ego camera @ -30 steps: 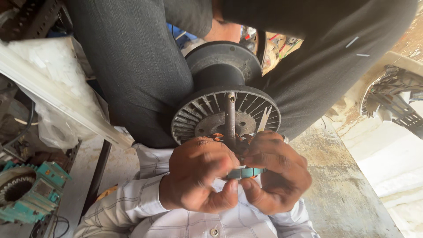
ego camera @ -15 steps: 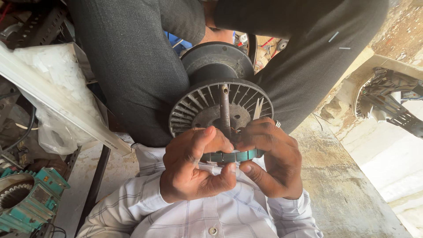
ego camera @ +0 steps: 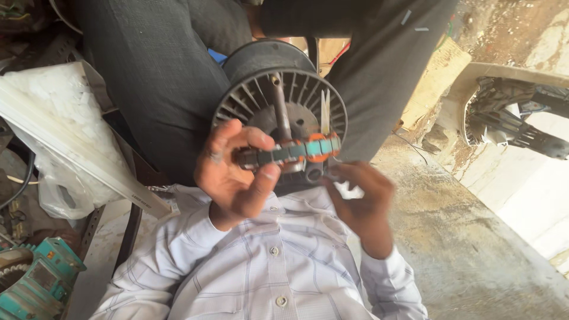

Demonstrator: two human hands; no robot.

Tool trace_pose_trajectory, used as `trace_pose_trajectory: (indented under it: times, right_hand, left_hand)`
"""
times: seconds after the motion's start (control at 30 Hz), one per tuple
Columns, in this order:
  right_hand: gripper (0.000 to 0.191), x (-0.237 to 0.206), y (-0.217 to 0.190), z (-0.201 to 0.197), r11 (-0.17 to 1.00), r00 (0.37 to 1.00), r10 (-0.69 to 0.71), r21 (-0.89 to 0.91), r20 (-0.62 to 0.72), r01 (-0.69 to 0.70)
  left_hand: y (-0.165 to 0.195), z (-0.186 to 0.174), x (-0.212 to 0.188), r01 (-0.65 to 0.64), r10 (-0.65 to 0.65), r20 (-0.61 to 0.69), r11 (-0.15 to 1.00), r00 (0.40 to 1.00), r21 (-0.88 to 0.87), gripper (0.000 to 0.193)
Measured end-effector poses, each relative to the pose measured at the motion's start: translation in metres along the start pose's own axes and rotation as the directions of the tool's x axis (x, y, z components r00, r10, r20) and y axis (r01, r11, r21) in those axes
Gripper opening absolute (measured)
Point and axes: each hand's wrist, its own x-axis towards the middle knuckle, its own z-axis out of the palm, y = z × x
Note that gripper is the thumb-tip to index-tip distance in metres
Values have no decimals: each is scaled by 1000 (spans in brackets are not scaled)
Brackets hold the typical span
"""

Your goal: The person sits cross-legged and repeatedly inserts small white insulating strips into the slots of a motor armature. They use shears to trim the strips flush with the slot openings, working around the circumference of the armature.

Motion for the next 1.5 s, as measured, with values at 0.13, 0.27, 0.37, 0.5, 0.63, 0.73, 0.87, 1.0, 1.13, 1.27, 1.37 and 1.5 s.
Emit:
trace_pose_trajectory:
  times: [0.13,0.27,0.37,0.5,0.63,0.73,0.87,1.0,1.13,1.27,1.37,1.5]
  right_hand:
    - [24,-20,2,37,957,961,-253,-177,-109,232]
    - [17,-37,-2,44,947,934,-289,-203,-209,248]
    - [9,-44,-7,39,993,973,-110,-60,-204,100]
    - [13,-49,-6,29,970,943,-229,-136,-240,200]
    - [31,-58,1,16,963,950,-208,-217,-232,158]
    - [47,-61,7,11,983,980,-106,-164,-167,79]
    - [65,-59,15,12,997,993,40,-62,-110,-47]
    - [55,-59,30,5,975,983,171,152,-63,-160]
    - [47,-61,48,-12,897,975,212,409,-61,-169]
    - [45,-64,61,-23,882,967,241,435,-82,-183]
    - [46,-66,66,-24,833,973,214,537,-86,-136]
    - [47,-68,72,-21,810,977,196,575,-82,-115]
  left_hand:
    - [2,-7,-14,-173,179,-11,966,984,192,62]
    - [33,-20,-26,-568,546,225,614,807,548,41]
    - [52,-13,-42,-568,454,343,619,823,543,19]
    - [49,1,-49,-482,118,495,504,861,717,17]
    - [28,20,-46,-379,-123,448,369,885,849,30]
    - [20,27,-47,-401,-133,466,341,875,850,28]
    - [15,29,-47,-386,-127,471,412,873,826,25]
    - [16,31,-45,-347,-118,445,464,887,815,16]
    - [19,33,-45,-354,-112,461,492,880,795,31]
    - [20,35,-45,-423,-125,522,442,844,791,27]
    - [17,36,-45,-472,-111,558,415,822,778,23]
    - [15,35,-45,-532,-81,601,382,795,756,15]
